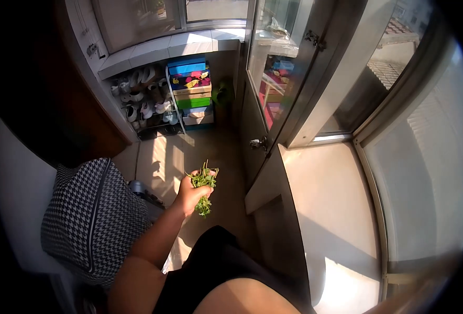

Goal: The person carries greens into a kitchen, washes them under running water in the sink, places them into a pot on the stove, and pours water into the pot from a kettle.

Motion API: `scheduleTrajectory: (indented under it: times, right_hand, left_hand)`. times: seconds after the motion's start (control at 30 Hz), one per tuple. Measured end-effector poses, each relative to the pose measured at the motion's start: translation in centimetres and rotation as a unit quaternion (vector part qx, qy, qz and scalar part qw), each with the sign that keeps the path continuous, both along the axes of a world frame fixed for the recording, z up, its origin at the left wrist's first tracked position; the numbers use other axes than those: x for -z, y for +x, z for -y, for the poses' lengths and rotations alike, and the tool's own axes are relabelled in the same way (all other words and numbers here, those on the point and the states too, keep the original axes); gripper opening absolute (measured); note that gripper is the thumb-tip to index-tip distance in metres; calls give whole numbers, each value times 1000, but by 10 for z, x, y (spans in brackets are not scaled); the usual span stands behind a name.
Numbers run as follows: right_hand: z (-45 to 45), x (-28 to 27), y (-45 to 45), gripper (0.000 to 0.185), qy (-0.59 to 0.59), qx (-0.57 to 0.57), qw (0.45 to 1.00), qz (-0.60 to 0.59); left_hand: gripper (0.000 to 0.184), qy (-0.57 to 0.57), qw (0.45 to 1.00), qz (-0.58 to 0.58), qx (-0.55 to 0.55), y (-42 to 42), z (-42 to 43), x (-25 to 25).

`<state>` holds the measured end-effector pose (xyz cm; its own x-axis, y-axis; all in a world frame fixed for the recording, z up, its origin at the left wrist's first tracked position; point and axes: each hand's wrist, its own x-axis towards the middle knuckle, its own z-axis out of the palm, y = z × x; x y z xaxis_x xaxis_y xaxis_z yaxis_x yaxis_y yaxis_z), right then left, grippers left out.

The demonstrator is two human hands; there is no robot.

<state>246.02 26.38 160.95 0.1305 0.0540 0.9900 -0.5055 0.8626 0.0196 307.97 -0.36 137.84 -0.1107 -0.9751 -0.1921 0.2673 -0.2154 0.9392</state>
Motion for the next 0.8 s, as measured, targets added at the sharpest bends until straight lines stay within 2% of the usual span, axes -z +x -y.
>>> scheduleTrajectory:
  times: [0.03,0.07,0.1,0.13,0.17,0.2,0.27,0.33,0.4,0.43,0.53,0.57,0.7,0.8]
  right_hand:
    - [41,15,38,27,-11,-36,999,21]
    - [82,27,80,26,97,-197,976,5]
    - [118,50,118,24,180,-200,963,-10]
    - [161,63,173,20,250,-283,925,-40]
    - [200,90,200,17,258,-478,840,-2]
    - [235,116,242,15,281,-628,723,64]
    - [292,145,315,16,418,-630,648,95]
    - [355,170,379,21,475,-704,523,78]
    - [408,189,429,24,481,-687,534,104]
    - [430,198,453,25,478,-675,534,176]
    - [495,234,507,27,411,-745,417,319]
    - [514,238,529,30,423,-740,429,300]
    - [583,266,603,32,469,-742,333,345]
    - [656,300,648,27,500,-759,281,307]
  left_hand:
    - [41,10,1000,0,-17,9,3,4]
    - [40,10,999,3,-32,21,8,9]
    - [38,11,999,6,-47,35,14,18]
    - [36,13,998,8,-63,49,20,23]
    - [35,12,997,-13,-76,62,28,26]
    - [34,13,996,-14,-86,77,38,31]
    - [33,17,993,-13,-112,106,59,36]
    - [32,5,992,20,-123,144,82,51]
    - [32,4,984,40,-173,179,101,56]
    - [32,-5,977,65,-201,196,109,47]
    - [32,-4,966,102,-239,253,135,37]
    - [31,-6,957,129,-258,270,144,36]
    - [30,29,930,-29,-365,325,189,42]
    - [33,48,907,-111,-404,363,227,54]
